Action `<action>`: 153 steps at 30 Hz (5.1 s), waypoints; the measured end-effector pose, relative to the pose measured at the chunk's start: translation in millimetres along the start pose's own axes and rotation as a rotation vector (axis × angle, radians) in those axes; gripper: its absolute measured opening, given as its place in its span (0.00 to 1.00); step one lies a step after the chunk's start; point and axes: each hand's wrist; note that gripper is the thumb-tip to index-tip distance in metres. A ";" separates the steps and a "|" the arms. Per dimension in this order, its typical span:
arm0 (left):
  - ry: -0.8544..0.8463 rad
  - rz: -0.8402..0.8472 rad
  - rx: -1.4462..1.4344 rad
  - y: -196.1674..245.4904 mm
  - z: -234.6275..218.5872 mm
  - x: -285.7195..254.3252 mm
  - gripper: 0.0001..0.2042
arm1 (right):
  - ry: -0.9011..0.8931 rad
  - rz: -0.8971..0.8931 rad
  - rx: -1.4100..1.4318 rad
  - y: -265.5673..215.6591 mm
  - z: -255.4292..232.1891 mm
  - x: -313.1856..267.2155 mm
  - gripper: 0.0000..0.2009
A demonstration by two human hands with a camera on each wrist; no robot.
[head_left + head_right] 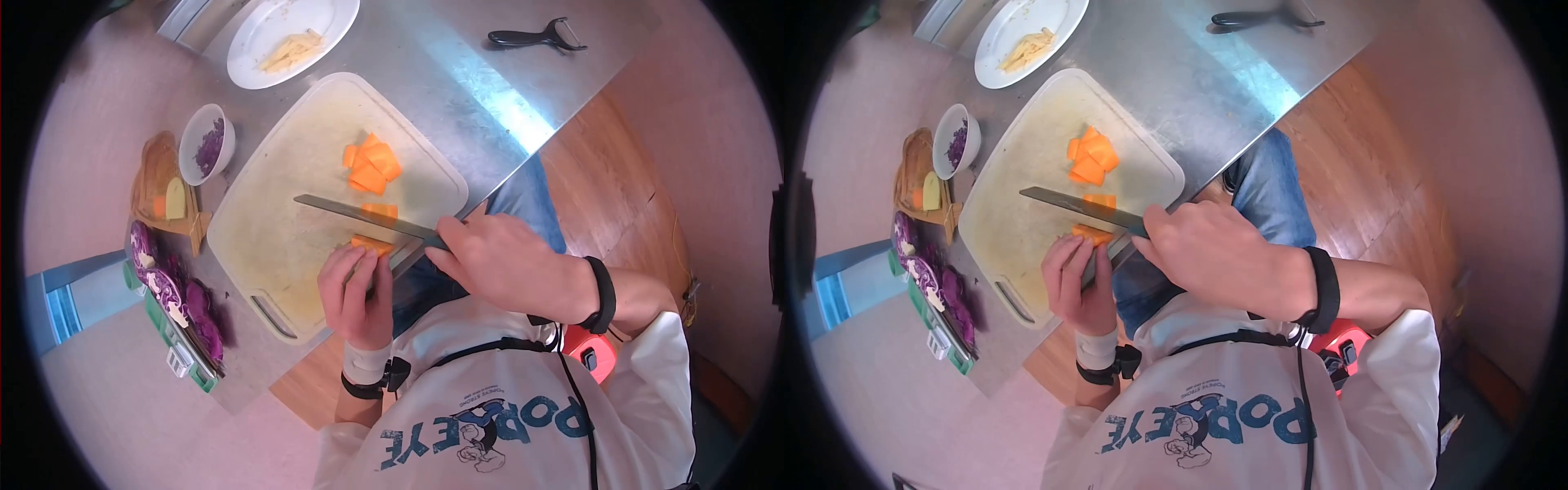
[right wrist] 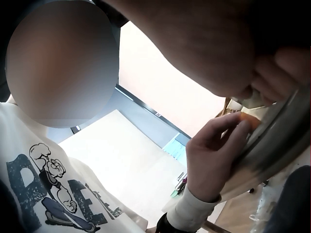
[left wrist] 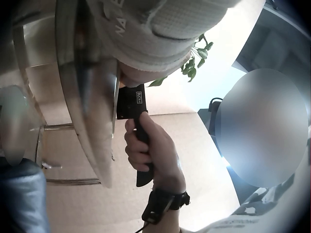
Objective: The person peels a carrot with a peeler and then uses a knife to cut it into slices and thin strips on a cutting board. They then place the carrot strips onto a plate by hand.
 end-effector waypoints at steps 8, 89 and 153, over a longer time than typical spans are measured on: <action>-0.006 -0.019 -0.001 -0.6 -1.3 -2.1 0.19 | -0.008 0.042 0.111 -8.3 -10.7 -25.1 0.17; 0.037 -0.084 -0.038 -3.3 0.7 -2.0 0.16 | -0.254 0.127 0.131 -18.7 14.7 12.5 0.15; 0.050 -0.128 -0.002 -1.4 -4.9 -8.2 0.19 | -0.134 0.062 0.082 -26.8 -2.0 -17.7 0.15</action>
Point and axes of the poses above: each hand's wrist, its own x-axis towards the middle knuckle, its own z-axis out of the palm, y = z × x, and after that the axes turned 13 degrees about y, right-handed
